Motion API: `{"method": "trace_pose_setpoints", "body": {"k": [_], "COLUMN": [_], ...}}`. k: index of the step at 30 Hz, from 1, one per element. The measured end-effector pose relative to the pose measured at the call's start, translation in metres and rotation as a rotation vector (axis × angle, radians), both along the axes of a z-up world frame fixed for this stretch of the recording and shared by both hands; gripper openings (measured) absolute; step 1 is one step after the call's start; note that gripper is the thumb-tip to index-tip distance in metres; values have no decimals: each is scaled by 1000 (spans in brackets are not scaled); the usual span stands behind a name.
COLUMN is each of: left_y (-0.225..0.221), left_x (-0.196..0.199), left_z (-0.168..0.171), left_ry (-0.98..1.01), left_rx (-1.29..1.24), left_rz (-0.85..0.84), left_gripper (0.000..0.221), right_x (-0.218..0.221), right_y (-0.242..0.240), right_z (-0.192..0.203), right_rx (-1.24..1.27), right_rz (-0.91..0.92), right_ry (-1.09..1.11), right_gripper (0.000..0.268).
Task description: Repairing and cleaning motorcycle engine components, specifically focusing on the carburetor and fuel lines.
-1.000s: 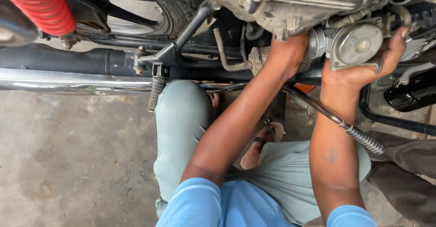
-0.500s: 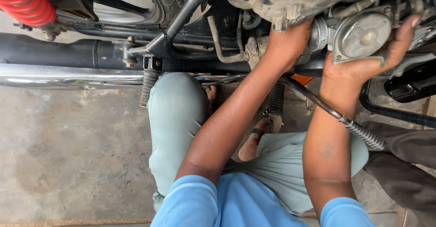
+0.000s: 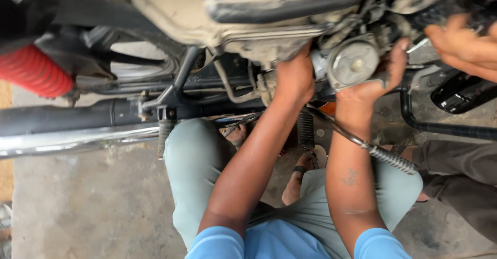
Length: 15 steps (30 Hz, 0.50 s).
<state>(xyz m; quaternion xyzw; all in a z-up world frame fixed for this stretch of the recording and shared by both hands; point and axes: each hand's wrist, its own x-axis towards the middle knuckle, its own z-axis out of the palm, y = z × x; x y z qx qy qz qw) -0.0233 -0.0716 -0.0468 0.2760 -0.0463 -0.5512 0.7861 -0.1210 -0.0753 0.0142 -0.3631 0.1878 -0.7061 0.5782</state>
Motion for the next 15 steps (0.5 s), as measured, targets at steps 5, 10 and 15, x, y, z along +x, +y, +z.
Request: {"method": "trace_pose_setpoints", "body": {"k": [5,10,15], "left_y": [1,5,0], "left_x": [1,1,-3], "left_z": [11,19,16], "left_ry": [41,108,158], "left_rx": [-90,-38,-39], "left_rz": [133,56,6], "left_gripper": [31,28,26], "right_x": [-3,-22,-29], "right_y": [-3,-8,-14], "right_z": [13,-12,-14], "right_rx": [33,108,95], "right_rz": [69,61,98], "right_ry": [-59,-116,-146], "right_gripper": [48,44,42]}}
